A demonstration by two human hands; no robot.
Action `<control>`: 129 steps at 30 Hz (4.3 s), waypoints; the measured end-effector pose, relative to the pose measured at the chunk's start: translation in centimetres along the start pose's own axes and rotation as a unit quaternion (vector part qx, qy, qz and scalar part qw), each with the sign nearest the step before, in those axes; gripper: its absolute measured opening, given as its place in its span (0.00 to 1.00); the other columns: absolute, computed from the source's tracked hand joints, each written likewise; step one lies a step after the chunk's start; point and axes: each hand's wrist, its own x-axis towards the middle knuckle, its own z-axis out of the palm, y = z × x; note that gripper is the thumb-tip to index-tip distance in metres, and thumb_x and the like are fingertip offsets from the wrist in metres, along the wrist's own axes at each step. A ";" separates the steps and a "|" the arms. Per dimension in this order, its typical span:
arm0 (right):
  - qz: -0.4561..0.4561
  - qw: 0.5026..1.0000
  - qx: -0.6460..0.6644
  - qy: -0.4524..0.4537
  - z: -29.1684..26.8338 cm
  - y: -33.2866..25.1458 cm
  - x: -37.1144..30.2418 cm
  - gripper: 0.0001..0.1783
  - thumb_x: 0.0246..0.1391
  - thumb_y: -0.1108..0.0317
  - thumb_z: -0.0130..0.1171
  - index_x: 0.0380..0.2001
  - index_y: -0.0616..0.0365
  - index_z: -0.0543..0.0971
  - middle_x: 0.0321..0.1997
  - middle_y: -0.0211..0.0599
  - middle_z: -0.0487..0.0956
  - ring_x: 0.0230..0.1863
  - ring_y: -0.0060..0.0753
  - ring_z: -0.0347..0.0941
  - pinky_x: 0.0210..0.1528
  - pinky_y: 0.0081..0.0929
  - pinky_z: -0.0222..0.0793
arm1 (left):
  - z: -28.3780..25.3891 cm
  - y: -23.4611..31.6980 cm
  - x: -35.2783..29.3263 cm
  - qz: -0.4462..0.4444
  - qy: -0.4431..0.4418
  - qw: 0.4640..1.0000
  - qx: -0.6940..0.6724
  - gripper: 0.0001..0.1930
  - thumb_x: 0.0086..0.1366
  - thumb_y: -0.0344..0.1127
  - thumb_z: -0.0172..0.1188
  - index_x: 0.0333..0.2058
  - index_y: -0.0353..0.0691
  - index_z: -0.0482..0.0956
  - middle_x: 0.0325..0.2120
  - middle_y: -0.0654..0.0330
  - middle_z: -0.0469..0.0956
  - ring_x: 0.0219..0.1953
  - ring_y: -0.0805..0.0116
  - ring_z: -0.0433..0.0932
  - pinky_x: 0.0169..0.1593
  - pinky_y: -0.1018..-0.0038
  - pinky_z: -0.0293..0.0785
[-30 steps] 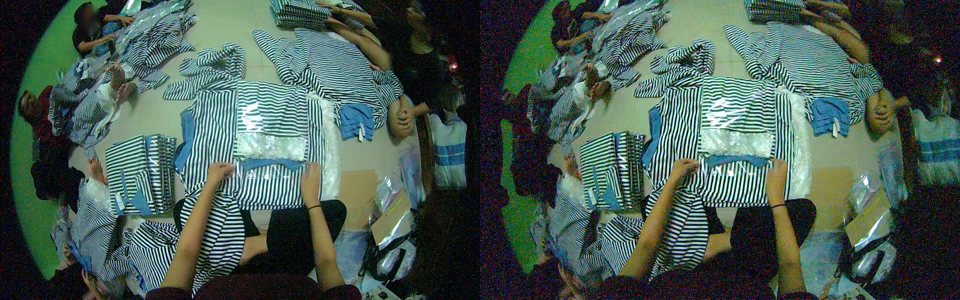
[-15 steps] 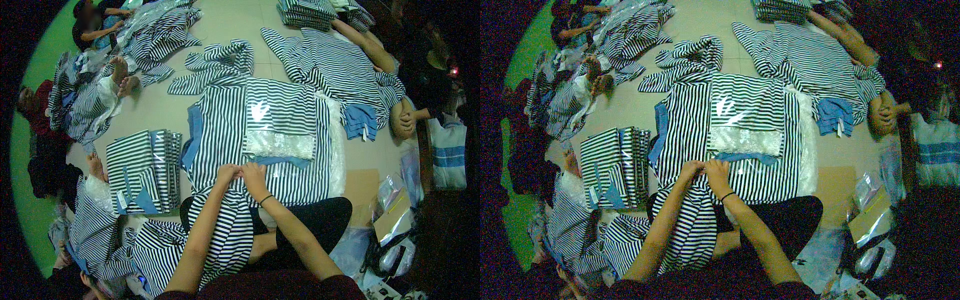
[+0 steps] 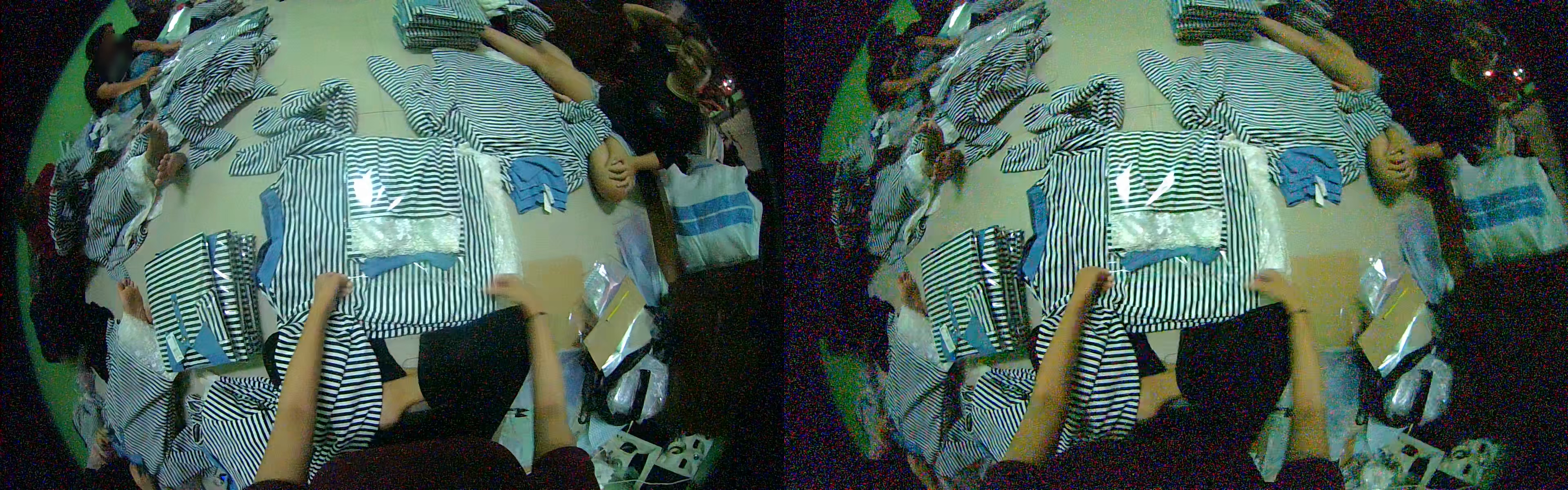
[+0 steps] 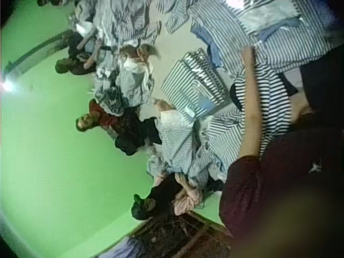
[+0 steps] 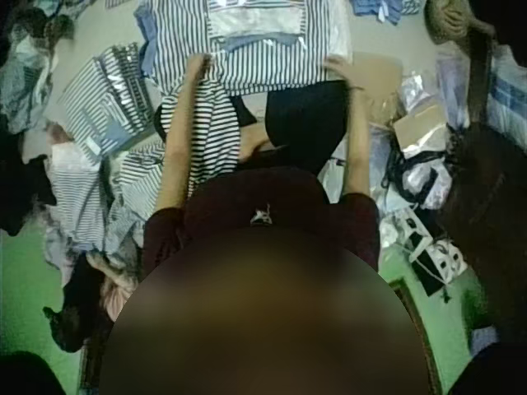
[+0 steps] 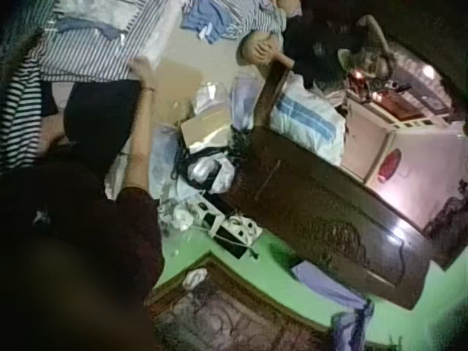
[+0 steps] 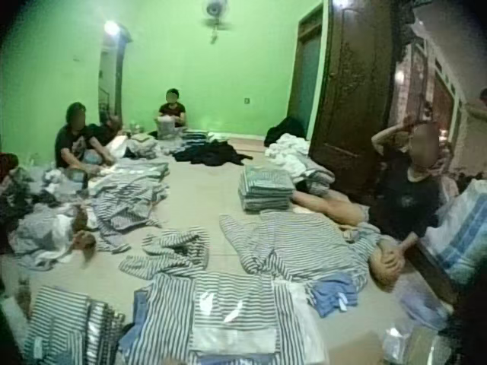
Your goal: The person folds striped shirts and places them into clear plastic bags. They smooth the fabric, fold sleeves and hems, and stack the packaged shirts on the floor.
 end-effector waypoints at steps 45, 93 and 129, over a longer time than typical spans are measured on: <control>0.006 0.964 -0.085 0.253 4.7 -5.8 9.2 0.17 0.41 0.57 0.51 0.21 0.63 0.70 0.19 0.48 0.72 0.26 0.49 0.70 0.29 0.40 0.65 | 4.4 7.6 0.7 0.120 0.357 0.874 0.308 0.09 0.51 0.35 0.46 0.26 0.34 0.63 0.20 0.47 0.71 0.24 0.49 0.70 0.29 0.57 0.63; -0.264 0.828 -0.266 0.417 -3.6 -18.4 9.0 0.16 0.44 0.58 0.48 0.37 0.52 0.71 0.42 0.34 0.69 0.47 0.34 0.61 0.53 0.46 0.41 | -1.7 21.3 -2.6 0.336 0.440 0.776 0.302 0.20 0.50 0.43 0.54 0.40 0.38 0.67 0.35 0.50 0.68 0.42 0.55 0.62 0.48 0.61 0.51; -0.073 0.837 -0.170 0.515 11.7 -7.7 7.5 0.18 0.44 0.67 0.52 0.38 0.68 0.67 0.40 0.50 0.66 0.43 0.48 0.60 0.48 0.37 0.55 | 7.4 7.0 -1.2 0.265 0.354 0.864 0.241 0.30 0.49 0.45 0.54 0.50 0.40 0.59 0.49 0.45 0.56 0.51 0.51 0.56 0.54 0.60 0.50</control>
